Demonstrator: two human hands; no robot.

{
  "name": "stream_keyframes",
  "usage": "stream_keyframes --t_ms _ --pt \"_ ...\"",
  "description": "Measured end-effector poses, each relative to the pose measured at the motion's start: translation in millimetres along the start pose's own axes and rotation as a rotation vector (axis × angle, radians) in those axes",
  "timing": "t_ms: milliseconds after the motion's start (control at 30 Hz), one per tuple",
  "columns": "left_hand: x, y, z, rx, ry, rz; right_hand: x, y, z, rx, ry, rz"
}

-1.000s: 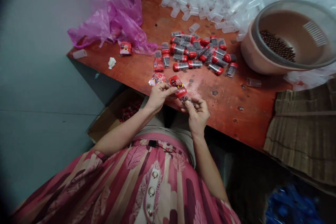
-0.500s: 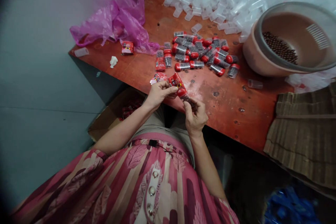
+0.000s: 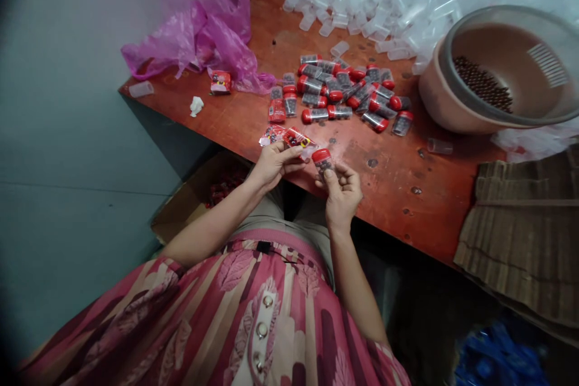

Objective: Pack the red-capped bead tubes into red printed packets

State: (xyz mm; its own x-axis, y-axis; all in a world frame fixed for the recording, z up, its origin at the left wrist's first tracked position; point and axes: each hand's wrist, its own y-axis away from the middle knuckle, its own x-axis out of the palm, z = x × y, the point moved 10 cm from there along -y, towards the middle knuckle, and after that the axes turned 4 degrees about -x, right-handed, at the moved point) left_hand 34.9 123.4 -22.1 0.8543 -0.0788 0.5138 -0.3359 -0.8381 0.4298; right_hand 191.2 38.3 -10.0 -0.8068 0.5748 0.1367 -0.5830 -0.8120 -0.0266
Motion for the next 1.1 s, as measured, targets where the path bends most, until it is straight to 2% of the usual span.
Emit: stream_keyframes --t_ms 133,333,467,633,800,1000,1100 --pt "2.1 0.9 10.4 -0.093 0.122 -0.001 -0.3 8.1 3.7 -0.050 0.014 -0.068" --pt "6.7 4.2 14.7 -0.115 0.195 -0.001 6.4 16.1 1.2 -0.028 0.047 -0.072" --pt "6.3 3.7 17.3 -0.132 0.186 -0.009 4.4 16.9 5.0 -0.074 0.068 -0.089" --pt "10.2 3.7 19.8 -0.146 0.187 0.013 6.3 16.9 4.5 -0.090 0.085 -0.054" --pt "8.8 0.5 20.9 -0.133 0.219 0.026 6.8 13.6 2.5 -0.036 0.082 -0.014" --pt "10.3 -4.1 16.8 -0.091 0.186 0.080 14.7 1.8 3.7 0.010 0.055 0.129" --pt "14.7 -3.4 11.7 -0.044 0.148 0.108 10.7 0.4 8.2 -0.058 0.132 0.110"
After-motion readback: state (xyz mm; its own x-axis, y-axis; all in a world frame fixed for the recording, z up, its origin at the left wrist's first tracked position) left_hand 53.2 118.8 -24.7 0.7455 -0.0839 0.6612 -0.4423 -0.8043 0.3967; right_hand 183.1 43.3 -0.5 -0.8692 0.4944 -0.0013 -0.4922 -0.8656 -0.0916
